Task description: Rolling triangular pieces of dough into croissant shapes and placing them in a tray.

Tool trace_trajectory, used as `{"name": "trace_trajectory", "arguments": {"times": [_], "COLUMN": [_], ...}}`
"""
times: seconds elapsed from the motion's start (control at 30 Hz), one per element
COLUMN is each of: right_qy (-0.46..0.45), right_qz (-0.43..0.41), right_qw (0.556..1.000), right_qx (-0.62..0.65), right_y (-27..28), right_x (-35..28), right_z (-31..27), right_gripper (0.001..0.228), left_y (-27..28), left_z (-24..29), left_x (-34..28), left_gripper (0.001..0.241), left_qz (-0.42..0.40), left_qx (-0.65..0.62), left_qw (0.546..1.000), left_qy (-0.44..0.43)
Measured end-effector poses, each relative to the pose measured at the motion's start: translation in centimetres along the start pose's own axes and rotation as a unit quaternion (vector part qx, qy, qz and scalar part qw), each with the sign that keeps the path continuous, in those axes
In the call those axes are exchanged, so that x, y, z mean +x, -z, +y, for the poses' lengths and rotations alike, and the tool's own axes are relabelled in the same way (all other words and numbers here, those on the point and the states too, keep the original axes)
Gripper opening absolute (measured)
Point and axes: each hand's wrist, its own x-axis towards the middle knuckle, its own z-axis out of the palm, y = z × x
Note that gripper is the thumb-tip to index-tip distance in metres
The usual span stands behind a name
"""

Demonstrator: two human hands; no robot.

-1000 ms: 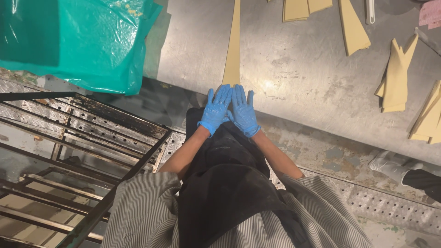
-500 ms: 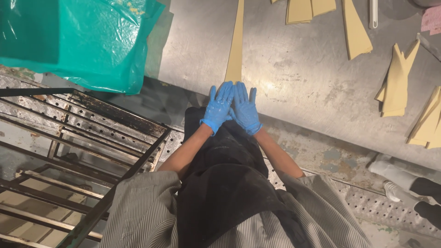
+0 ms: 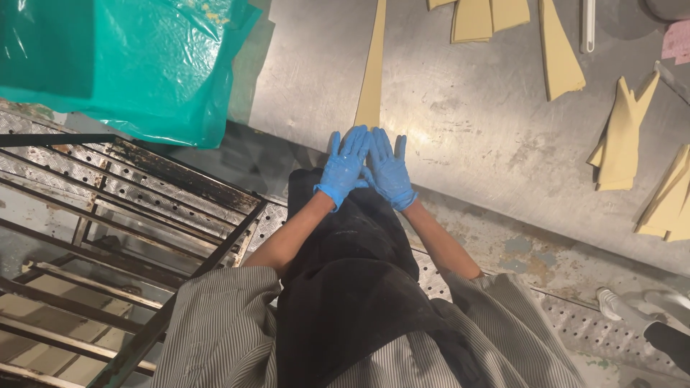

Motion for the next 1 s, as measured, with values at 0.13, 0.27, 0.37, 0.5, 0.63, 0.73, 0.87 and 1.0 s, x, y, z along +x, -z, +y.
{"name": "trace_trajectory", "arguments": {"times": [0.13,0.27,0.37,0.5,0.63,0.73,0.87,1.0], "right_qy": [0.014,0.04,0.095,0.078,0.086,0.09,0.09,0.087], "right_qz": [0.081,0.18,0.192,0.16,0.168,0.154,0.153,0.159], "right_qw": [0.994,0.976,0.972,0.979,0.973,0.975,0.976,0.975], "right_qx": [0.065,0.118,0.094,0.096,0.131,0.134,0.124,0.127], "right_y": [0.6,1.8,4.1,6.0,7.0,6.9,6.7,7.5], "right_x": [0.5,1.6,4.3,3.2,3.8,3.7,4.0,4.1], "right_z": [1.4,2.7,3.7,2.3,2.4,2.4,2.8,2.5], "right_gripper": [0.075,0.041,0.029,0.03,0.035,0.036,0.036,0.034], "left_y": [2.9,2.4,-0.2,-0.6,-0.9,0.1,2.3,0.0], "left_z": [0.1,-0.4,-2.8,-3.5,-4.9,-5.1,-5.0,-5.3], "left_x": [0.7,0.5,2.7,2.4,3.8,3.7,4.2,4.4], "left_gripper": [0.128,0.119,0.077,0.044,0.026,0.02,0.028,0.026], "left_qz": [-0.053,-0.046,0.053,0.109,0.161,0.157,0.142,0.131], "left_qx": [0.006,-0.027,-0.04,-0.172,-0.234,-0.196,-0.182,-0.199], "left_qw": [0.999,0.999,0.998,0.979,0.959,0.968,0.97,0.971], "left_qy": [0.01,0.005,0.002,0.014,0.004,-0.025,-0.072,-0.038]}}
